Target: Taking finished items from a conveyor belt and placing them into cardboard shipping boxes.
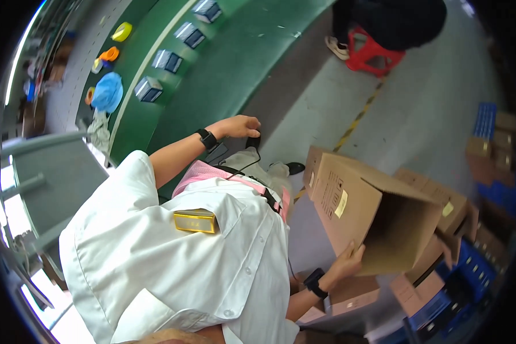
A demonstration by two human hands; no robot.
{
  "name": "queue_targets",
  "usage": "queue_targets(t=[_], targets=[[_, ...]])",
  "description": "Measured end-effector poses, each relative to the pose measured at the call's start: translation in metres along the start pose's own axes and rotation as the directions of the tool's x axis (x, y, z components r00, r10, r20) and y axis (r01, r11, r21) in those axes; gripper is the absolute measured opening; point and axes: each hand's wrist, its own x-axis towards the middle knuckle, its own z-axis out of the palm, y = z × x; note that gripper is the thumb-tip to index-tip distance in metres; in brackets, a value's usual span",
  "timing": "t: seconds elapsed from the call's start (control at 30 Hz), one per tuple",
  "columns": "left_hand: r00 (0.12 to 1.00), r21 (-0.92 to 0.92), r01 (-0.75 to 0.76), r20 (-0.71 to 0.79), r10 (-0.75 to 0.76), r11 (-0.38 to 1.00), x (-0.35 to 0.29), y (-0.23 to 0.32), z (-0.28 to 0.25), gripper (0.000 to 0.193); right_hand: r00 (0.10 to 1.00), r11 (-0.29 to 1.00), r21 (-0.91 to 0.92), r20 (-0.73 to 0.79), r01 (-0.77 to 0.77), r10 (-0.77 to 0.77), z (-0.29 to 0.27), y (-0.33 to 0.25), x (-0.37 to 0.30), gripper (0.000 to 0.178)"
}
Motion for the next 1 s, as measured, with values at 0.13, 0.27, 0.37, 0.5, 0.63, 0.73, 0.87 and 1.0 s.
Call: queue_targets(t=[0.13, 0.27, 0.37, 0.5, 0.63, 0.73, 0.87, 1.0], targets=[[0.992, 0.098, 0.042, -0.120, -0.030, 0.994, -0.021, -0.054, -0.013, 0.054, 0.999, 0.995, 0.102, 0.035, -0.017, 0.013, 0.008, -0.008, 0.000, 0.028], [0.904, 0.029, 0.046, -0.427, -0.030, 0.998, -0.053, -0.087, -0.029, 0.048, 0.999, 0.999, 0.043, 0.032, 0.006, -0.007, -0.006, -0.016, 0.002, 0.026], [0.588, 0.202, 0.107, -0.803, 0.102, 0.973, -0.079, -0.119, -0.067, 0.050, 1.000, 0.999, 0.046, 0.021, 0.005, -0.006, -0.001, -0.020, -0.005, 0.029], [0.359, 0.289, 0.375, -0.921, 0.149, 0.881, -0.133, -0.146, -0.137, 0.074, 0.997, 0.994, 0.113, 0.075, -0.002, -0.007, -0.010, -0.019, -0.011, 0.037], [0.331, 0.342, 0.547, -0.927, 0.178, 0.764, -0.173, -0.196, -0.182, 0.086, 0.994, 0.993, 0.116, 0.104, -0.030, 0.018, -0.007, -0.017, -0.019, 0.043], [0.416, 0.285, 0.730, -0.906, -0.073, 0.621, -0.189, -0.243, -0.200, 0.097, 0.997, 0.995, 0.097, 0.083, -0.007, -0.001, -0.003, -0.016, -0.026, 0.046], [0.549, 0.210, 0.624, -0.803, -0.231, 0.753, -0.200, -0.278, -0.216, 0.100, 0.998, 0.982, 0.185, 0.053, -0.029, 0.019, -0.002, -0.026, -0.034, 0.048], [0.535, 0.125, 0.503, -0.822, -0.195, 0.855, -0.198, -0.282, -0.216, 0.097, 0.988, 0.999, 0.049, -0.154, 0.000, 0.008, -0.019, -0.059, -0.039, 0.045]])
